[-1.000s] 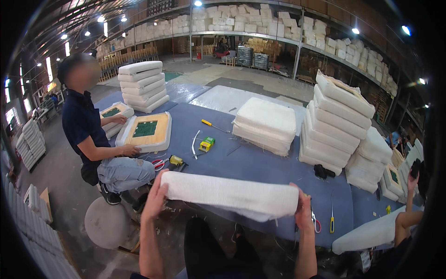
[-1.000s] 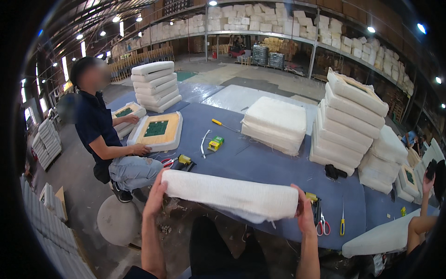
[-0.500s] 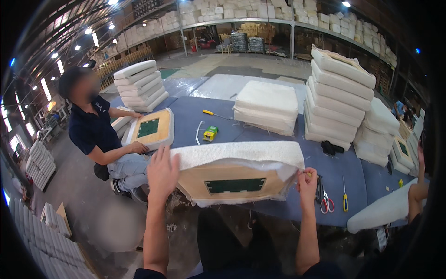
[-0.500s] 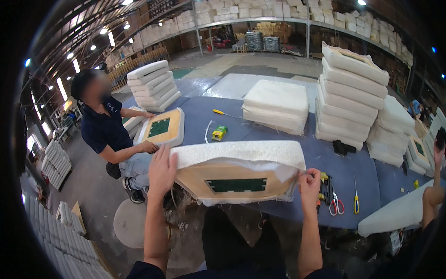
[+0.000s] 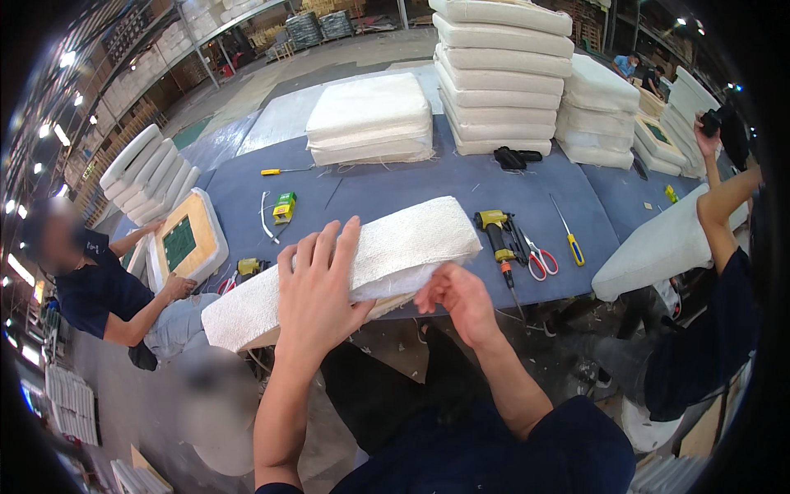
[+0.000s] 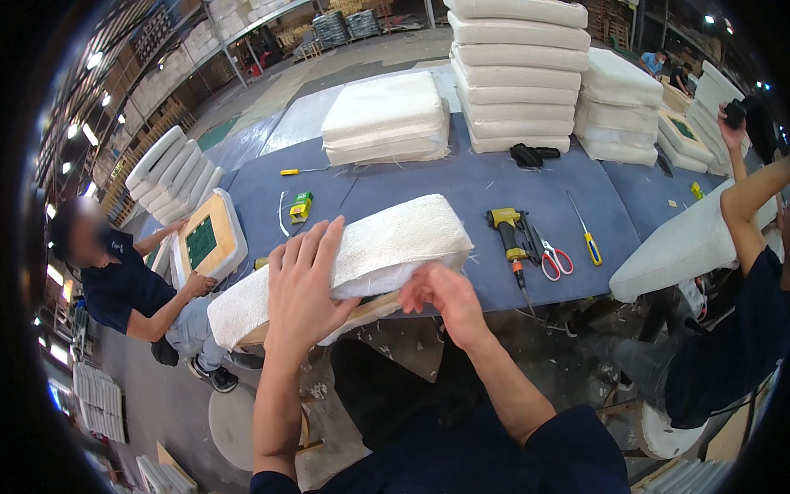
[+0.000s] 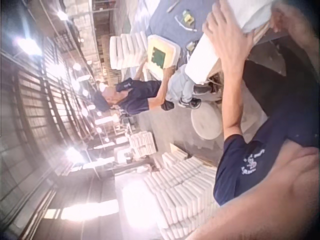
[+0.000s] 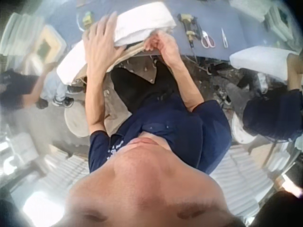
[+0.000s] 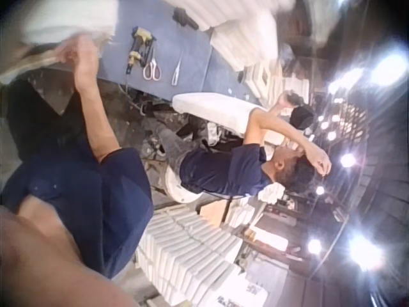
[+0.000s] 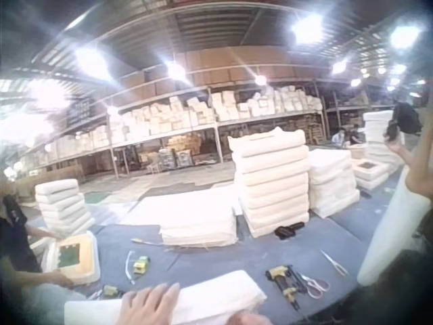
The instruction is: The person wraps white fabric around rectangular foam blocks and secures it with a staple gun. They repeatedly trim excess fabric with scissors, fold edges, and staple the fabric to the foam. Finished cushions are stacked on the table.
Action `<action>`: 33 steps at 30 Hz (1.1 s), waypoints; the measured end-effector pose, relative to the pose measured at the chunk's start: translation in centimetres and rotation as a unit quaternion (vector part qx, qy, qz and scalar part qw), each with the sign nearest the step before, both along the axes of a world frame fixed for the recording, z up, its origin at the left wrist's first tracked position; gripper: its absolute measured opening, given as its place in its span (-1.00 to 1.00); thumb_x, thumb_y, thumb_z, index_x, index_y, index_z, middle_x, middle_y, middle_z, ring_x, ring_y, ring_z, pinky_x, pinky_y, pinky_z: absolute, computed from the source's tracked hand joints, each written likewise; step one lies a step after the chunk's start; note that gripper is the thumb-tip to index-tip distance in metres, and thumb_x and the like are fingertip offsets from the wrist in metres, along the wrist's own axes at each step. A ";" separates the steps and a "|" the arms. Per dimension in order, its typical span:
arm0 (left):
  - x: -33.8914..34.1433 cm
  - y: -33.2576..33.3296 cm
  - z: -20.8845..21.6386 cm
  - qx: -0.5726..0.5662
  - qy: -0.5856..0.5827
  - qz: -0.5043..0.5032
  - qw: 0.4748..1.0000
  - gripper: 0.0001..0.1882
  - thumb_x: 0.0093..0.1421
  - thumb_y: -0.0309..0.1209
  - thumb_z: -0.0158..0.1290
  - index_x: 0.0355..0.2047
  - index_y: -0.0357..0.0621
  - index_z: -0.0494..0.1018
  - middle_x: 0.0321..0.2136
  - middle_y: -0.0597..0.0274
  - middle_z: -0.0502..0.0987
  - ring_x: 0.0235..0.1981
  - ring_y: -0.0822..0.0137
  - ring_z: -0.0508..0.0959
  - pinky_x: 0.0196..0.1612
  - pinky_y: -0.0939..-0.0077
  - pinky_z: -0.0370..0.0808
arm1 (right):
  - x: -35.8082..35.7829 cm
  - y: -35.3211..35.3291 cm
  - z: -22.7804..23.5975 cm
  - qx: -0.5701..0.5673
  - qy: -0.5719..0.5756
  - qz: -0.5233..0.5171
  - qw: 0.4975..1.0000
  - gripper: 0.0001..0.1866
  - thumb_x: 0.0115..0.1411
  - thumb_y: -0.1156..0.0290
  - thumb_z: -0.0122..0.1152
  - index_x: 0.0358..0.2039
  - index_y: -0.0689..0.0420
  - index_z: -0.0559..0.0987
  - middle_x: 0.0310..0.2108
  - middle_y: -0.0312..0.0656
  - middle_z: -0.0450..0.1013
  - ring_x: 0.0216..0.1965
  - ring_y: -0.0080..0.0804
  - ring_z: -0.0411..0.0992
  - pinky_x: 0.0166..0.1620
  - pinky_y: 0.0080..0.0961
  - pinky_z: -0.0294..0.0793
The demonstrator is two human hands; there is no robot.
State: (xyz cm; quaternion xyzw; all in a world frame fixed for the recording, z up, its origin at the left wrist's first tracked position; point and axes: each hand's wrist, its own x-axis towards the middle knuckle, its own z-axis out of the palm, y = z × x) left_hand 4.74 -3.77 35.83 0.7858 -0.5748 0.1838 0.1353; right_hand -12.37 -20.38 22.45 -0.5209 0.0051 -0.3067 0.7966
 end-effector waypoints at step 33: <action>-0.2 -1.5 -1.7 -0.021 0.005 -0.095 0.995 0.08 -0.07 -0.36 0.37 0.51 -0.25 0.22 0.42 -0.10 0.38 0.33 -0.04 0.46 0.37 0.08 0.36 | 4.0 -0.7 -2.9 0.131 -0.015 -0.082 0.988 -0.25 0.46 -0.01 0.08 0.43 0.32 0.35 -0.09 0.05 0.67 -0.70 -0.62 0.44 -0.75 -0.70 0.32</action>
